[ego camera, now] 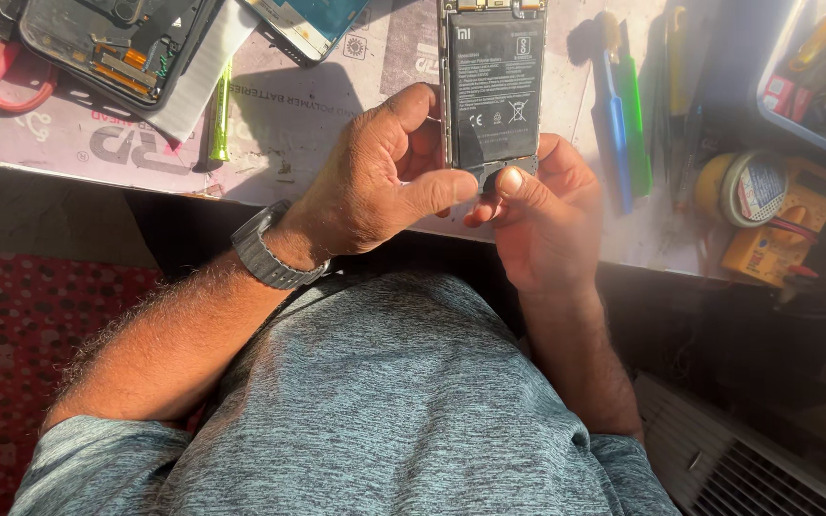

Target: The person works on a disassembled smartphone, using a green plastic pry tool to detach and reattach a small connector near the battery. They handle the battery and a small circuit board, then use the pry tool to adjust components along the bottom edge of the phone.

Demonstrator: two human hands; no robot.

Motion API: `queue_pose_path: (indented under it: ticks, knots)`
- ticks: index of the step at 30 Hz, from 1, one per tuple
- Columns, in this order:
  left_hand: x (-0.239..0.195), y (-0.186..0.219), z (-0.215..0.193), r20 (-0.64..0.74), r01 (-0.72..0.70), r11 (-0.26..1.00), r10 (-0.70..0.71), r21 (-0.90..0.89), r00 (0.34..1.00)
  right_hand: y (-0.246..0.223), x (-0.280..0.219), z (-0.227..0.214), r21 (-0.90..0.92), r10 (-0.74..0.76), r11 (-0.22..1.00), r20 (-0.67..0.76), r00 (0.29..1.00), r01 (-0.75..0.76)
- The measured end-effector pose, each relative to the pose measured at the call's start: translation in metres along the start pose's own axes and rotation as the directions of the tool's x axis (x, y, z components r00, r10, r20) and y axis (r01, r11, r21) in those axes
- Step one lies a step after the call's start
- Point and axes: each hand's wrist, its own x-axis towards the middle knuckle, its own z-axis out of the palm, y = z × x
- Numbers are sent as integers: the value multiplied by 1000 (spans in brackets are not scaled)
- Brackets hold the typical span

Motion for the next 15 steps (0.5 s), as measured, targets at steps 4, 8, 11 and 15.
queue_pose_path:
  ticks: [4, 8, 11, 15]
  knots:
    - [3, -1, 2, -38, -23, 976, 32, 218, 999, 4, -1, 3, -74, -62, 995, 6, 998, 63]
    - [6, 0, -1, -67, 12, 943, 11, 334, 998, 4, -1, 6, -138, -108, 984, 11, 994, 109]
    - [5, 0, -1, -83, 35, 941, -8, 335, 997, 3, 0, 8, -138, -97, 986, 4, 995, 96]
    - [5, -1, 0, -77, 6, 956, 18, 294, 997, 2, 2, 8, -139, -89, 986, 14, 996, 91]
